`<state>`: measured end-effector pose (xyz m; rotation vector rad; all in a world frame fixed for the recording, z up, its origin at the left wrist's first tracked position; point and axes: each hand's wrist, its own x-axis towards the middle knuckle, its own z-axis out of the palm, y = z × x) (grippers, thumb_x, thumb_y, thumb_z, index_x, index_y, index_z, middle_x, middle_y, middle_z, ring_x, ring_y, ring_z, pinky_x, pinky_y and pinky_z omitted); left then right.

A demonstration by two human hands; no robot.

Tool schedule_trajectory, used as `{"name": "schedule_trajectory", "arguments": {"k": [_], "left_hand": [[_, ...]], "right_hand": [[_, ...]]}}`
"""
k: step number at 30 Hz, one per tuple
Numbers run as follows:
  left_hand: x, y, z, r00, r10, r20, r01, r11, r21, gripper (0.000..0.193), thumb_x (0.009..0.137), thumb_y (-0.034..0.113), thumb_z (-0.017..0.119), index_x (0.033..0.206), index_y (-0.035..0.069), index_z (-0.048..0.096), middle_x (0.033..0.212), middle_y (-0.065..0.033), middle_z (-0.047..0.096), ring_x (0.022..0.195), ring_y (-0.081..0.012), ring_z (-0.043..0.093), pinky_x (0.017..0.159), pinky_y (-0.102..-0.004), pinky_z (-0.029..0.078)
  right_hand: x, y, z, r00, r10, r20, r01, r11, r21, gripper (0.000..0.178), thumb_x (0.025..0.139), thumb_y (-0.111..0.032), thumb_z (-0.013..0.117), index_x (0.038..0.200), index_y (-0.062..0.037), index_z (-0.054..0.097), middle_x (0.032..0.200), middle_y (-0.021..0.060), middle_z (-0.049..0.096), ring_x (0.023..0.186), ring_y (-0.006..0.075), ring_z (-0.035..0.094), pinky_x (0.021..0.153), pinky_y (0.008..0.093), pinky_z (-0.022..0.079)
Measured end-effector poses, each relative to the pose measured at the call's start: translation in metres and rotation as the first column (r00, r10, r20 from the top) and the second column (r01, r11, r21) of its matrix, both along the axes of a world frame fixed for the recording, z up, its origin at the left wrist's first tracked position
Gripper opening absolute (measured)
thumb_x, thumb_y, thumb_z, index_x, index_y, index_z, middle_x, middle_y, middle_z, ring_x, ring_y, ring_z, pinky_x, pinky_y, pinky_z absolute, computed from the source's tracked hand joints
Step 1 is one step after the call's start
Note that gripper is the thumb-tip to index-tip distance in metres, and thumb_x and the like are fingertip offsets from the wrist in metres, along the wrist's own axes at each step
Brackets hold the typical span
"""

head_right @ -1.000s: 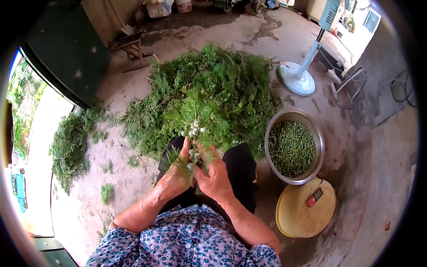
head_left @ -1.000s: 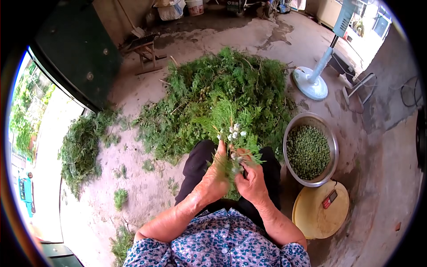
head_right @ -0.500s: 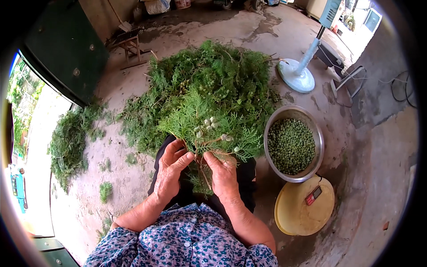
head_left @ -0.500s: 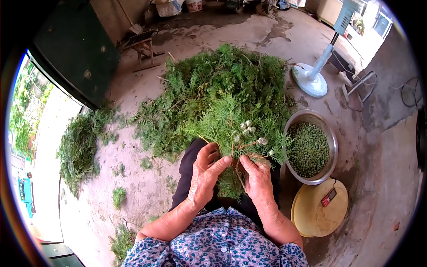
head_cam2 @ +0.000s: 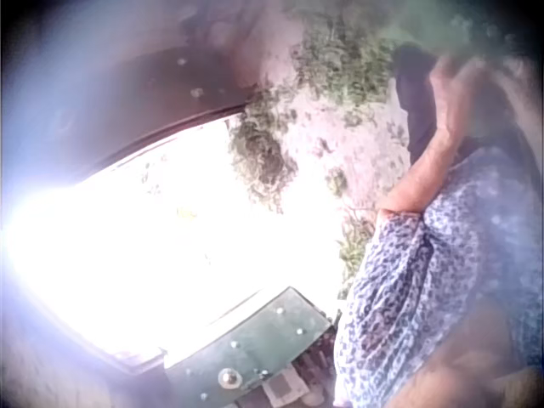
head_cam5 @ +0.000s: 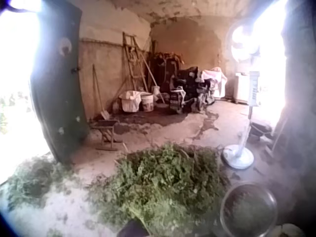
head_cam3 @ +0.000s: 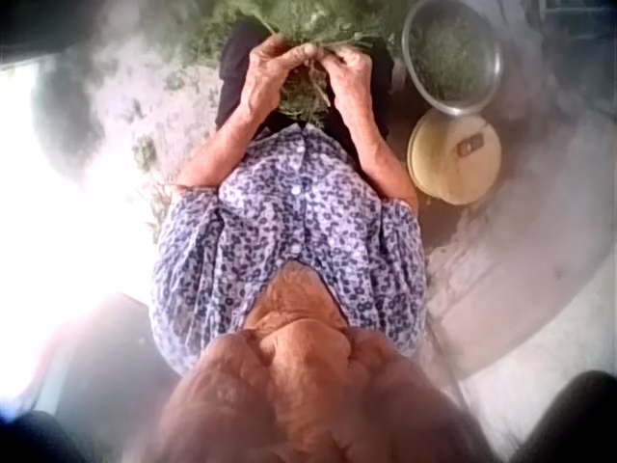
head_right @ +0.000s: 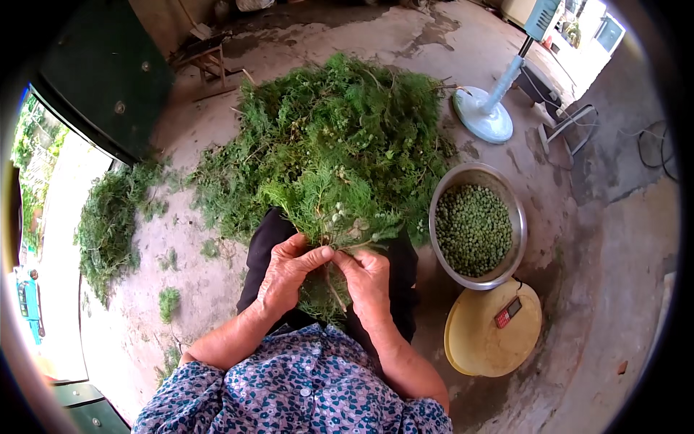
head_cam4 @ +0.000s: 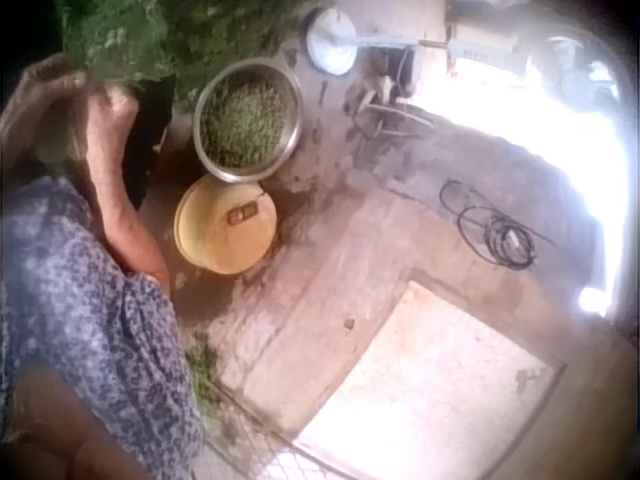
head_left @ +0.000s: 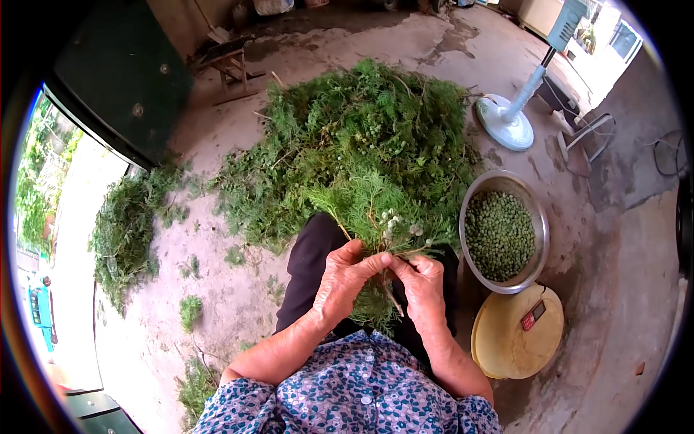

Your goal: The person picks up branches from a pile by hand, plucks small green berries from them, and drops the berries into a metal bowl.

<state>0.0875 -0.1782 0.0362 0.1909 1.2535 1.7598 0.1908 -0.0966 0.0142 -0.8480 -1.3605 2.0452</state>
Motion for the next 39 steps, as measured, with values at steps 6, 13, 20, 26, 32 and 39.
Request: {"name": "schedule_trajectory", "arguments": {"k": [6,13,20,26,32,39], "left_hand": [[0.003,-0.004,-0.010,0.981,-0.153,-0.123,0.142,0.985,-0.094,0.050,0.063,-0.007,0.072,0.107,0.002,0.049,0.097,-0.0070,0.058,0.091,-0.0155,0.055,0.078,-0.0278,0.047],[0.003,-0.007,-0.003,0.999,0.010,-0.051,-0.009,1.000,0.024,0.039,0.060,-0.018,0.062,0.092,0.003,0.058,0.089,-0.0061,0.063,0.077,-0.0159,0.060,0.068,-0.0274,0.050],[-0.002,-0.014,-0.011,0.999,0.022,-0.046,-0.021,1.000,0.007,0.035,0.061,-0.016,0.063,0.087,0.006,0.059,0.079,0.0000,0.061,0.066,-0.0090,0.055,0.059,-0.0226,0.047],[0.005,-0.013,0.002,0.997,-0.048,-0.063,0.047,0.999,-0.022,0.027,0.064,-0.012,0.063,0.084,0.006,0.060,0.076,0.0006,0.061,0.064,-0.0084,0.055,0.058,-0.0224,0.047],[0.005,-0.015,0.003,0.982,-0.143,-0.121,0.127,0.983,-0.133,0.016,0.070,-0.006,0.064,0.079,0.006,0.061,0.070,0.0011,0.060,0.054,-0.0060,0.050,0.050,-0.0217,0.043],[0.010,-0.008,0.006,0.982,-0.150,-0.117,0.133,0.981,-0.143,0.010,0.072,-0.003,0.066,0.077,0.004,0.061,0.068,0.0016,0.059,0.051,-0.0035,0.048,0.044,-0.0181,0.039]], "right_hand": [[-0.007,-0.008,-0.002,0.991,-0.094,-0.097,0.069,0.969,-0.236,0.011,0.079,0.000,0.060,0.089,0.0015,0.063,0.083,0.0027,0.063,0.070,0.0083,0.056,0.063,0.0217,0.045],[0.015,0.008,0.003,0.962,0.084,0.260,-0.182,0.906,0.381,0.012,0.080,-0.010,0.062,0.077,0.0019,0.063,0.065,-0.0008,0.056,0.061,0.0028,0.044,0.052,0.0206,0.036],[0.021,0.016,0.043,0.979,-0.202,0.042,0.143,0.811,0.567,0.013,0.079,0.000,0.059,0.091,0.0015,0.061,0.077,0.0057,0.058,0.062,0.0081,0.055,0.051,0.0198,0.046],[0.009,0.019,0.039,0.983,0.139,0.118,-0.166,0.949,0.270,0.037,0.073,0.004,0.063,0.108,-0.0030,0.055,0.087,0.0066,0.057,0.057,0.0077,0.055,0.052,0.0204,0.046],[0.009,0.018,0.030,0.975,0.208,0.077,-0.218,0.963,0.159,0.036,0.074,0.002,0.063,0.109,-0.0046,0.055,0.080,0.0044,0.055,0.056,0.0055,0.052,0.051,0.0194,0.044],[0.020,0.022,0.023,0.960,0.223,0.170,-0.267,0.913,0.310,0.036,0.075,0.002,0.060,0.110,-0.0055,0.055,0.080,-0.0001,0.056,0.055,0.0041,0.051,0.049,0.0189,0.043]]}}
